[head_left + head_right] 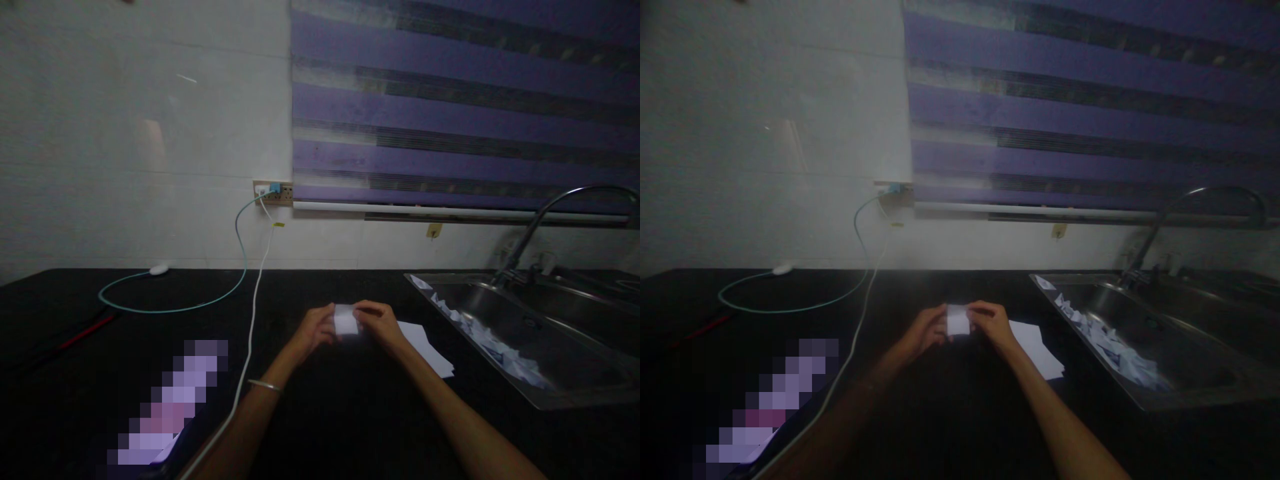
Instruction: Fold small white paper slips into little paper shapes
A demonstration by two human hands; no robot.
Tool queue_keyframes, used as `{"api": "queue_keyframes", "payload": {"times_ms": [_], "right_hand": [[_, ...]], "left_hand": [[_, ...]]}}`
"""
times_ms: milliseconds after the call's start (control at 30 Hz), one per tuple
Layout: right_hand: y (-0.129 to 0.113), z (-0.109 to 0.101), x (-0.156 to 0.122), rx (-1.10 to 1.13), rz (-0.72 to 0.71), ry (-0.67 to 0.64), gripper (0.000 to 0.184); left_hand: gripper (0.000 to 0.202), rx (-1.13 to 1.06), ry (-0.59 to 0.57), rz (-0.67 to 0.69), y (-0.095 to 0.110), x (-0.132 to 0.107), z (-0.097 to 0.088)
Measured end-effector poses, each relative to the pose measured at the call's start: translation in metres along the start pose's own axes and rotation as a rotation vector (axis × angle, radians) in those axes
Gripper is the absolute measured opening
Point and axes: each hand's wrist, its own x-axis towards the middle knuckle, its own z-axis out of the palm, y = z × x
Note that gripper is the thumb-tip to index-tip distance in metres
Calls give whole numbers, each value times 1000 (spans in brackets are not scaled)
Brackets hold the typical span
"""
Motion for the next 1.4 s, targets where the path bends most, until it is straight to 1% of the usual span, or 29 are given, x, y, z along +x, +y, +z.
{"api": "queue_keyframes", "payload": {"times_ms": [67,133,267,367,400,467,500,600,700,833,933,1200,1300,1400], "right_hand": [[-2,1,-1,-11,-24,-29,24],[-3,2,-2,-23,-29,-43,23],[-2,1,0,-51,-44,-46,22],[0,0,2,-62,-63,-63,21],[0,0,2,-63,-71,-73,21],[0,-1,2,-67,-72,-81,24],[-1,0,1,-68,-54,-72,27],[-3,1,0,-29,60,-23,41],[-4,3,-2,18,117,-37,44],[-6,4,-5,-61,125,-110,42],[-6,4,-6,-83,110,-134,40],[-4,4,-3,-133,101,-120,39],[-4,5,-4,-184,75,-129,37],[-4,4,-4,-185,93,-98,38]], "left_hand": [[66,31,14,-51,0,1,1],[67,97,-20,-53,1,0,1],[64,219,-153,-47,5,-6,1],[61,295,-288,-41,8,-9,-1],[59,331,-320,-26,8,-9,-2],[55,400,-345,16,8,-9,-3],[54,424,-343,34,7,-8,-4],[55,450,-316,57,3,-5,-5],[59,470,-288,59,2,-3,-4],[62,491,-266,79,3,-4,-2],[63,484,-254,92,2,-5,-3],[63,491,-257,80,-3,-3,-7],[60,494,-244,95,-8,0,-9],[56,480,-236,120,-11,2,-10]]}}
